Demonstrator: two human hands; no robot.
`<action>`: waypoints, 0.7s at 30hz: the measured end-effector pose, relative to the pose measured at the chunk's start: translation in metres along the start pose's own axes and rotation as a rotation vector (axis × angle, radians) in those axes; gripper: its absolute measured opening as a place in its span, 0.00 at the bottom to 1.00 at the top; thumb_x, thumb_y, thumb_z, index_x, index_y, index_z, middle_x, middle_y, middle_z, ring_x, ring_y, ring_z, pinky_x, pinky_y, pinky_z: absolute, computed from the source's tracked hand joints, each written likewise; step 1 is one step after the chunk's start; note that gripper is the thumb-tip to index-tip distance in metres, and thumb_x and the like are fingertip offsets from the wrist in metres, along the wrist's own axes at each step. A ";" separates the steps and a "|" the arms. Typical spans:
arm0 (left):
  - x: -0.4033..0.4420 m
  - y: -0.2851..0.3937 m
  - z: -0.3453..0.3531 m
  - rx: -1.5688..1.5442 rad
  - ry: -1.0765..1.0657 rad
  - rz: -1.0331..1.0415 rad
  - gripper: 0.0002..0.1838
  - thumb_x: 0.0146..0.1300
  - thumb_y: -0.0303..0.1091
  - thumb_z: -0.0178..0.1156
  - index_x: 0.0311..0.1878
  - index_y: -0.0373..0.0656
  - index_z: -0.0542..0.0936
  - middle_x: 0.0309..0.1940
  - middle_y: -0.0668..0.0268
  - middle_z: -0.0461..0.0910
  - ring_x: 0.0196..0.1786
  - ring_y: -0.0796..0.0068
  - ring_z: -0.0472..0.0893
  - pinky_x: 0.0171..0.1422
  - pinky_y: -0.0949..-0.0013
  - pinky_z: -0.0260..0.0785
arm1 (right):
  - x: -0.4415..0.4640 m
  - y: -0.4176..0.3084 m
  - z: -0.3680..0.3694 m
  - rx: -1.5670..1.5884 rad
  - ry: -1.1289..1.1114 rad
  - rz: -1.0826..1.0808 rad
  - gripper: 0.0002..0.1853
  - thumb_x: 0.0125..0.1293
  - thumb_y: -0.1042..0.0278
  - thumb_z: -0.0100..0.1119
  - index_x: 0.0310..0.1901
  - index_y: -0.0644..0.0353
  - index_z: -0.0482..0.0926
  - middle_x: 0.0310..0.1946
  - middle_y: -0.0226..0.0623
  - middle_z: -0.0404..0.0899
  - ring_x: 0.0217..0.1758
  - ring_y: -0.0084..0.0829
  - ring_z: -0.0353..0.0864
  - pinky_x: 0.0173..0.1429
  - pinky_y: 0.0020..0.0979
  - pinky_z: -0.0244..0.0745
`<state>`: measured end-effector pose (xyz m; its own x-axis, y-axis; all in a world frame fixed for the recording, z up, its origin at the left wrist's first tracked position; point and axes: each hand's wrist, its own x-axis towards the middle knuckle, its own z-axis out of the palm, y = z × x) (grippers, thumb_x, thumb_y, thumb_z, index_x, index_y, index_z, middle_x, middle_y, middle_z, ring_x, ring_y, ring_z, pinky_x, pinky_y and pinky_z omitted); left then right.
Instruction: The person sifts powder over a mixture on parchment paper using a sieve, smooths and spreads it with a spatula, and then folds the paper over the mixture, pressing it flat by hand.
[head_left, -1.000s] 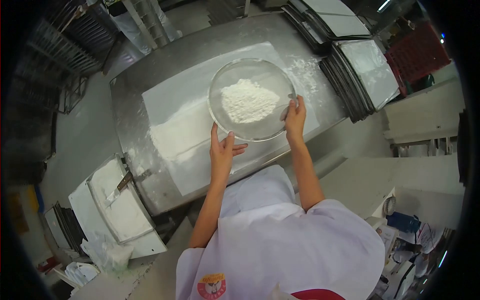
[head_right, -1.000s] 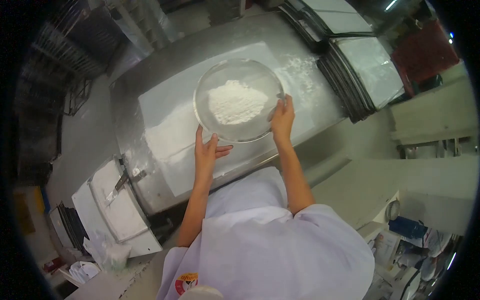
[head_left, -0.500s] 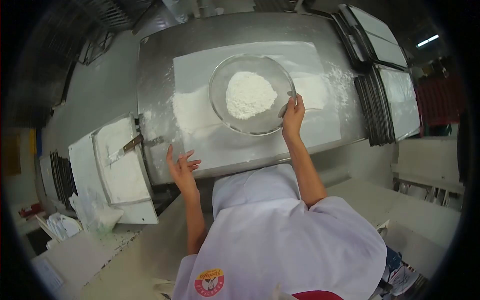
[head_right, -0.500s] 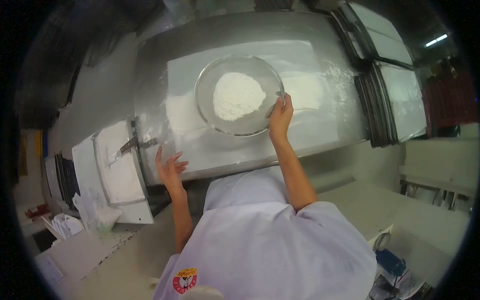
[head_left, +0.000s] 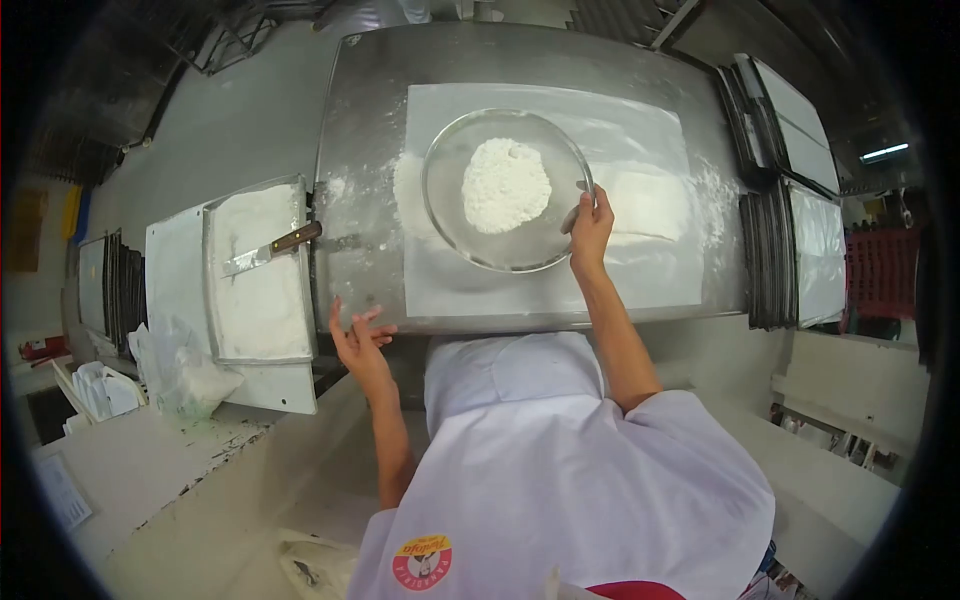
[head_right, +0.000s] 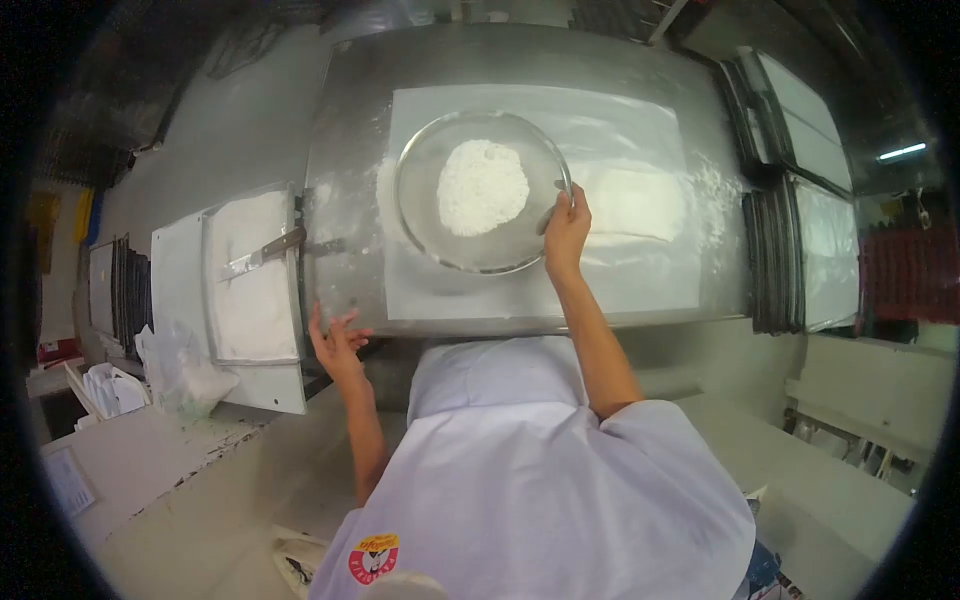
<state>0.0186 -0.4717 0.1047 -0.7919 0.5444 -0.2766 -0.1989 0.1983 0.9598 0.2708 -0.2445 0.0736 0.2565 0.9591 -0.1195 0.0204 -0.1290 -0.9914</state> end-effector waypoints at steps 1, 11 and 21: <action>0.003 -0.003 -0.004 0.000 0.002 0.001 0.24 0.79 0.35 0.46 0.75 0.48 0.62 0.43 0.54 0.86 0.30 0.72 0.85 0.33 0.76 0.72 | 0.001 0.002 -0.001 -0.029 -0.068 -0.024 0.14 0.78 0.69 0.45 0.58 0.66 0.74 0.20 0.23 0.64 0.21 0.16 0.60 0.26 0.26 0.57; 0.000 -0.008 -0.010 0.018 0.027 -0.007 0.24 0.79 0.35 0.46 0.75 0.48 0.62 0.44 0.53 0.86 0.30 0.72 0.85 0.33 0.76 0.72 | -0.016 -0.012 0.032 0.003 -0.046 0.050 0.13 0.78 0.70 0.43 0.56 0.65 0.74 0.20 0.26 0.66 0.19 0.19 0.64 0.25 0.28 0.63; 0.004 -0.013 -0.008 0.046 -0.009 0.026 0.24 0.79 0.39 0.48 0.75 0.49 0.63 0.45 0.54 0.86 0.30 0.73 0.84 0.34 0.76 0.71 | -0.016 -0.008 0.020 -0.041 -0.010 0.012 0.14 0.79 0.69 0.42 0.56 0.65 0.74 0.18 0.26 0.64 0.17 0.20 0.64 0.24 0.29 0.62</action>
<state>0.0129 -0.4787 0.0916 -0.7914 0.5568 -0.2522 -0.1515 0.2211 0.9634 0.2473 -0.2536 0.0821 0.2477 0.9597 -0.1324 0.0566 -0.1507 -0.9870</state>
